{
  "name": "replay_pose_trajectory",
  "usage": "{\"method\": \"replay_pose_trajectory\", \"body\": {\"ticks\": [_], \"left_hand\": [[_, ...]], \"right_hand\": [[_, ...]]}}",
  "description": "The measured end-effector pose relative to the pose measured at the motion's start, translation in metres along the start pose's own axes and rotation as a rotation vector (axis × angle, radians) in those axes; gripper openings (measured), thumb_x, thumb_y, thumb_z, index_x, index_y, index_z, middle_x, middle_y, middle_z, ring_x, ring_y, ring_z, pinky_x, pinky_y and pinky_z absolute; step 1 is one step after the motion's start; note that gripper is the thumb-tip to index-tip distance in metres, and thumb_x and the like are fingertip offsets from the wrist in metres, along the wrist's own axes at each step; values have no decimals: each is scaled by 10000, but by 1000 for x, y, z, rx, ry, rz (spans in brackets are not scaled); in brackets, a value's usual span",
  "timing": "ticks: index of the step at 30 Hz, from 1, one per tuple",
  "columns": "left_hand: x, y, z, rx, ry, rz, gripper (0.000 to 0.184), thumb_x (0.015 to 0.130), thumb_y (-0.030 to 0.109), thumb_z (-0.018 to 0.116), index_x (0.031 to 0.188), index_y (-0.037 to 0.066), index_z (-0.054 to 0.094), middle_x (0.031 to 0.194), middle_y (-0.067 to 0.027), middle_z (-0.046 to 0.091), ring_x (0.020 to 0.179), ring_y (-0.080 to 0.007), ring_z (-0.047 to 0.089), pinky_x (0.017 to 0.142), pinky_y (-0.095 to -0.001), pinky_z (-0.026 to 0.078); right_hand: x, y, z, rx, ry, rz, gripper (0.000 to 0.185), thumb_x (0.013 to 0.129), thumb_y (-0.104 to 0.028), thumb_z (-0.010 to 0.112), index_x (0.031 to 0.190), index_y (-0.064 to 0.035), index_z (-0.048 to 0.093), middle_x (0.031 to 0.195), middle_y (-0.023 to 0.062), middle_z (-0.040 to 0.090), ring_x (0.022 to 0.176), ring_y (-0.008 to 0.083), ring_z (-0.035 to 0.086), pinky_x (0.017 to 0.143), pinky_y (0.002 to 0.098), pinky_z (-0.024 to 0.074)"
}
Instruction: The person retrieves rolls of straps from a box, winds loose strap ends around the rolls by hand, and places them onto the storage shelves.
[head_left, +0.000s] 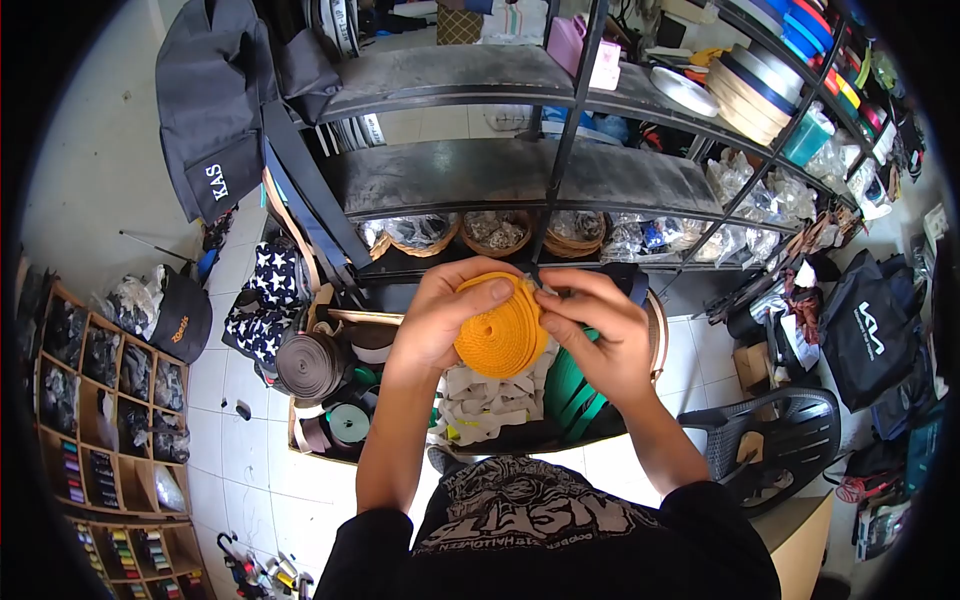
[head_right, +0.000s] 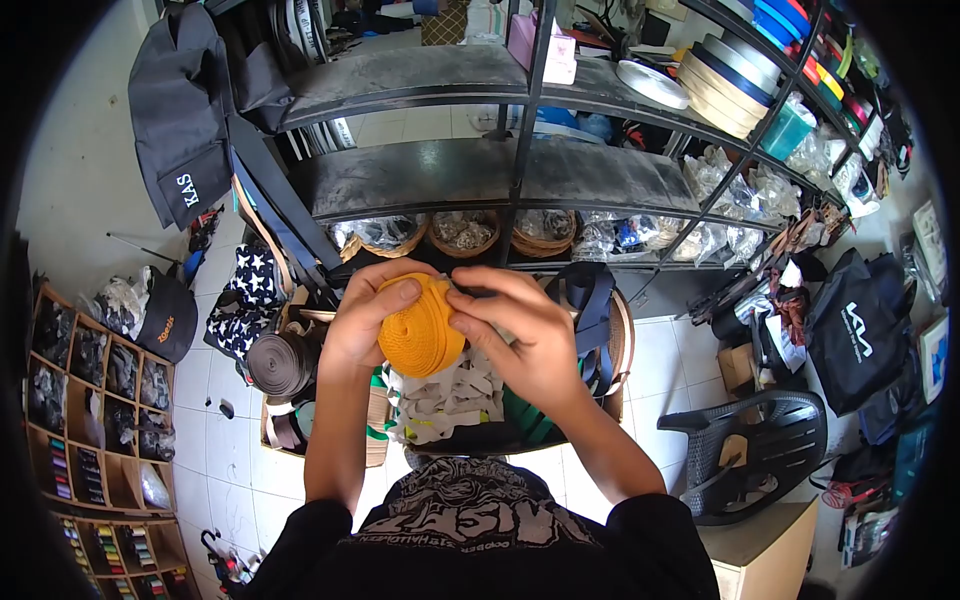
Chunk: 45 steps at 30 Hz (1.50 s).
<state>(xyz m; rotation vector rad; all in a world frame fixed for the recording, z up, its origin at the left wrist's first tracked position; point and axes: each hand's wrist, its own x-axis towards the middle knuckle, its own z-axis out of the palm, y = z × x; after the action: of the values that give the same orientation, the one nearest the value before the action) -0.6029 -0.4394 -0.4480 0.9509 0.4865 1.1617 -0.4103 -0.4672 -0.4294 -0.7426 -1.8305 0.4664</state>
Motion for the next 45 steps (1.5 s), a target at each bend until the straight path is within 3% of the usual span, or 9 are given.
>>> {"method": "replay_pose_trajectory", "body": {"ticks": [7,12,20,27,31,33,36,41,45], "left_hand": [[-5,20,9,134,13,82,407,782,67,693,1156,-51,582,1009,-126,661,912,-174,636,812,-294,515],[0,23,8,31,20,53,419,780,45,695,1172,-38,571,1039,-126,646,914,-180,635,820,-302,513],[6,27,3,35,224,139,316,797,60,716,1089,-23,630,969,-109,672,858,-158,648,762,-282,531],[16,34,7,-32,376,225,274,799,58,725,1048,-23,644,952,-91,664,816,-146,642,725,-270,529],[26,50,0,-19,252,224,277,916,175,592,1107,-25,606,1023,-94,643,940,-147,614,844,-277,486],[33,62,-5,14,135,243,424,986,284,433,1272,-24,481,1187,-119,577,1096,-203,565,930,-317,449],[44,82,1,-96,-10,225,592,986,417,375,1393,-10,320,1327,-156,493,1184,-240,527,959,-383,450],[100,127,-3,245,39,364,606,968,429,415,1378,-13,352,1337,-212,462,1165,-298,530,882,-411,498],[172,189,24,912,130,667,339,962,226,479,1169,-22,579,1071,-124,653,1001,-204,624,767,-329,523]], "right_hand": [[-1,-5,6,-100,-89,-197,707,539,-269,894,1104,12,576,1190,139,596,1136,319,542,948,421,428],[11,-9,6,-143,-137,-131,776,538,-289,903,1158,-35,512,1216,128,589,1168,308,517,999,410,401],[30,-14,12,-352,-219,-336,827,604,-325,836,1284,-19,477,1261,181,515,1156,309,488,936,416,363],[46,-3,35,-360,-113,-277,929,548,-317,881,1280,49,441,1220,214,521,1130,373,491,962,442,359],[76,1,33,-269,-62,-266,994,533,-255,878,1341,37,377,1199,203,550,1127,358,506,984,421,356],[91,4,30,-189,-49,-174,998,550,-243,864,1363,30,355,1202,189,564,1145,337,499,978,412,348],[123,5,20,52,25,-128,1019,595,-154,847,1420,-19,264,1146,173,615,1116,276,568,989,385,401],[230,1,-37,161,379,-155,896,634,-122,822,1370,-24,320,1133,197,618,1013,212,619,912,354,472],[335,-16,-101,-306,667,-142,911,601,-407,826,1276,22,390,1075,236,620,978,265,631,859,337,488]]}}
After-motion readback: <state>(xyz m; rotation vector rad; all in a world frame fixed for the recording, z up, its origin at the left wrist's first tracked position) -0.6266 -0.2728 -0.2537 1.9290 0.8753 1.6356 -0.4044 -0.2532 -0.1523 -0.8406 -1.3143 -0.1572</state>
